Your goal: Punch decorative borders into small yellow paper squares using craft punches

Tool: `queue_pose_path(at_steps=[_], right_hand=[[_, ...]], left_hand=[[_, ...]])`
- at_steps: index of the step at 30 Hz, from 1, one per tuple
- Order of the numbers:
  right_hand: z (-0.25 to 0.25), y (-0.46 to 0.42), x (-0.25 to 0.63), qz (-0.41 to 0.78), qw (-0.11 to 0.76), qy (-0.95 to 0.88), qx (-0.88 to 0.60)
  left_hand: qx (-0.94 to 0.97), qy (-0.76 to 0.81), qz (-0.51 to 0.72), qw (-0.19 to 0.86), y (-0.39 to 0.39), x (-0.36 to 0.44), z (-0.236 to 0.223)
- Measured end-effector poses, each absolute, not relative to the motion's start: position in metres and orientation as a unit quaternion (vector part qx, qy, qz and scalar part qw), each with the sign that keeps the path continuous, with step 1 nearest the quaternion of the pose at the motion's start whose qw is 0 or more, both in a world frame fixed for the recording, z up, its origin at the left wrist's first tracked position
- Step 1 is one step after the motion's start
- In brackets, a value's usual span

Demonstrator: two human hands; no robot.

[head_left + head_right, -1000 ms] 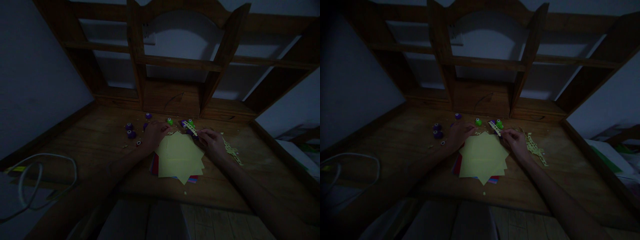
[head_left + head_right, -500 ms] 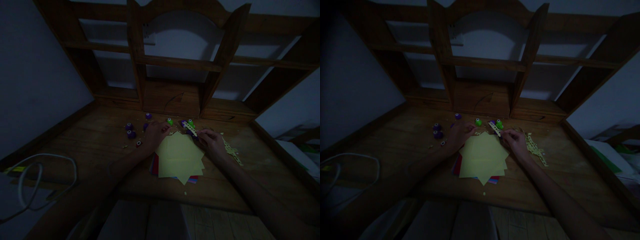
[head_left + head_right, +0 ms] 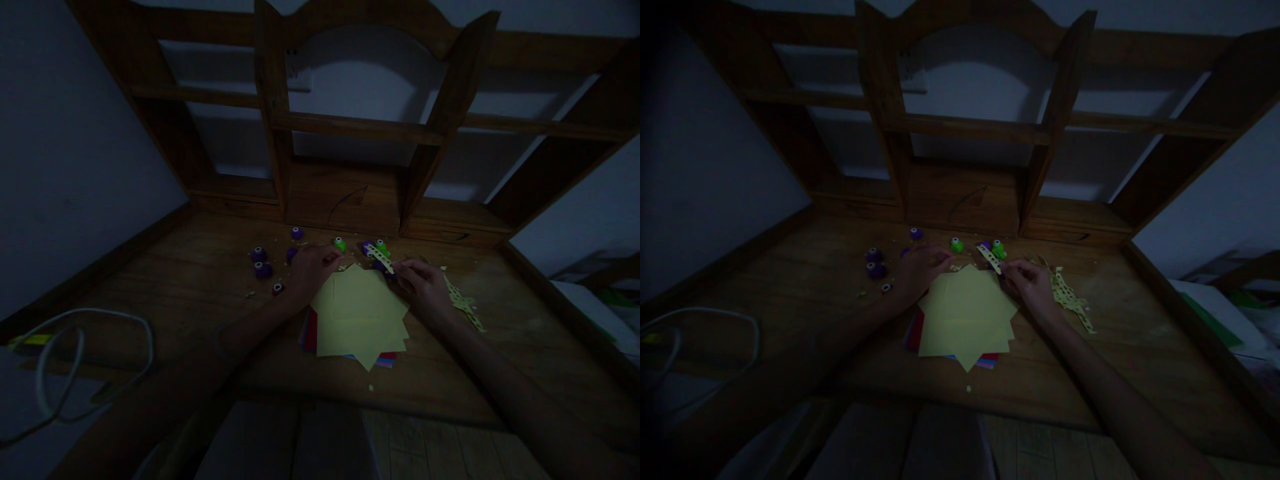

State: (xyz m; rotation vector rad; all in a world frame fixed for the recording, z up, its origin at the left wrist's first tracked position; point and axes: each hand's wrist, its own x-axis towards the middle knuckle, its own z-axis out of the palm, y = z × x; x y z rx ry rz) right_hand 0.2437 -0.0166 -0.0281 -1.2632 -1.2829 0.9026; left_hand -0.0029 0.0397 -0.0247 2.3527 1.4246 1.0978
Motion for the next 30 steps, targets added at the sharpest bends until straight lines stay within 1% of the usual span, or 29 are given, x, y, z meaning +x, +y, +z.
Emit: queue_pose_path(at_steps=[7,13,17,20,23,24,26,30], right_hand=[[-0.028,-0.016,0.245,0.373,0.53,-0.539,-0.538],[-0.031,-0.016,0.243,0.35,0.526,-0.545,-0.551],[-0.021,-0.02,0.242,0.273,0.537,-0.557,-0.572],[-0.001,-0.026,0.253,0.183,0.554,-0.553,-0.595],[0.018,-0.036,0.276,0.109,0.577,-0.51,-0.629],[0.021,-0.041,0.285,0.098,0.571,-0.502,-0.643],[0.019,-0.053,0.301,0.097,0.522,-0.512,-0.676],[-0.006,-0.072,0.322,0.106,0.457,-0.522,-0.713]], left_hand=[[0.799,0.472,0.361,0.094,0.04,-0.004,-0.025],[0.805,0.477,0.347,0.062,0.043,-0.003,-0.028],[0.825,0.468,0.313,0.034,0.046,-0.005,-0.029],[0.843,0.453,0.291,0.018,0.045,-0.006,-0.029],[0.833,0.465,0.299,0.003,0.042,-0.008,-0.028],[0.828,0.469,0.307,-0.005,0.041,-0.008,-0.027],[0.821,0.466,0.329,-0.023,0.038,-0.007,-0.024],[0.818,0.427,0.383,-0.045,0.027,0.003,-0.007]])
